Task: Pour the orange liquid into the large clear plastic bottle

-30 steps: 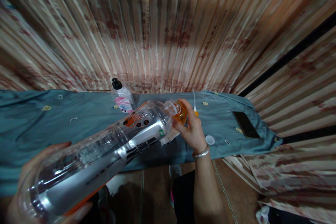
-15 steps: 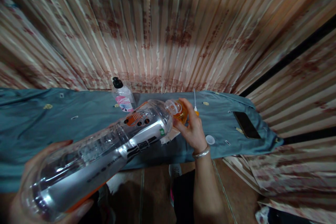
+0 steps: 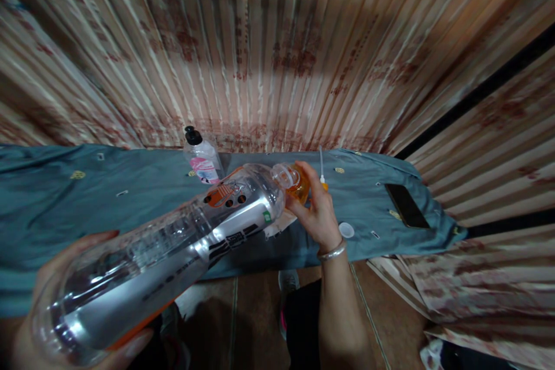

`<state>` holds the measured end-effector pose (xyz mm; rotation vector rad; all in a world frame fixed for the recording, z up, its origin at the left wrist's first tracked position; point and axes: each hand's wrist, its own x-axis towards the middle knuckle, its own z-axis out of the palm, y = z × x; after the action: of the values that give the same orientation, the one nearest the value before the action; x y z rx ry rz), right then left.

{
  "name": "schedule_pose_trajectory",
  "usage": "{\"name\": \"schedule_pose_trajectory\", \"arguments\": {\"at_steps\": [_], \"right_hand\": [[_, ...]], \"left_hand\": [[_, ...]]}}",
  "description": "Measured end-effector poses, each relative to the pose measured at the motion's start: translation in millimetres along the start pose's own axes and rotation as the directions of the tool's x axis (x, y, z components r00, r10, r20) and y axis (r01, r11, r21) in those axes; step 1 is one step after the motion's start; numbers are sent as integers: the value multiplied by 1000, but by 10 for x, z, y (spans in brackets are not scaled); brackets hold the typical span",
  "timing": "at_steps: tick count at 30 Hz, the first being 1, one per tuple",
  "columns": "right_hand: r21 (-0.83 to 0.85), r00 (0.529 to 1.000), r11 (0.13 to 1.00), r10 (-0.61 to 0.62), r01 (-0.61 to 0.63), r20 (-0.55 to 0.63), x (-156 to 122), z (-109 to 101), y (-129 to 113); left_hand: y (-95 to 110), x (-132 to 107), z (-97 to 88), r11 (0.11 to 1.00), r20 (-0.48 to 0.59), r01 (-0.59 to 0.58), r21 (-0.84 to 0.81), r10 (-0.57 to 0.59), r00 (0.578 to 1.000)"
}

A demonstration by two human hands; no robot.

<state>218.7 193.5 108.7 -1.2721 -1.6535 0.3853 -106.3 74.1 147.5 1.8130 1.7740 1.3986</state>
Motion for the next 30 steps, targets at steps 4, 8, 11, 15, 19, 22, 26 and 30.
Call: {"name": "schedule_pose_trajectory", "arguments": {"at_steps": [4, 8, 11, 15, 19, 22, 26, 30], "right_hand": [[13, 1000, 1000, 24, -24, 4, 0, -2, 1], [18, 1000, 1000, 16, -16, 1, 1, 2, 1], [8, 1000, 1000, 6, -6, 1, 0, 4, 1], [5, 1000, 1000, 3, -3, -1, -2, 4, 1], [18, 1000, 1000, 6, -6, 1, 0, 2, 3], [18, 1000, 1000, 15, -15, 1, 0, 2, -3], [8, 1000, 1000, 9, -9, -9, 1, 6, -17], [-4, 1000, 1000, 1, -1, -14, 2, 7, -21]], "left_hand": [[-5, -5, 6, 1000, 3, 10, 16, -10, 1000], [-59, 6, -13, 999, -5, -22, 33, 23, 1000], [-96, 19, -34, 997, 24, -69, 24, 68, 997], [-51, 13, -24, 1000, 3, -8, -19, 8, 1000], [-52, 17, -27, 1000, 14, -4, -12, 4, 1000], [-143, 44, -56, 991, 81, -129, -25, 131, 988], [-207, 56, -49, 989, 54, -144, -10, 145, 988], [-181, 33, -17, 992, 3, -124, -8, 124, 992]]}}
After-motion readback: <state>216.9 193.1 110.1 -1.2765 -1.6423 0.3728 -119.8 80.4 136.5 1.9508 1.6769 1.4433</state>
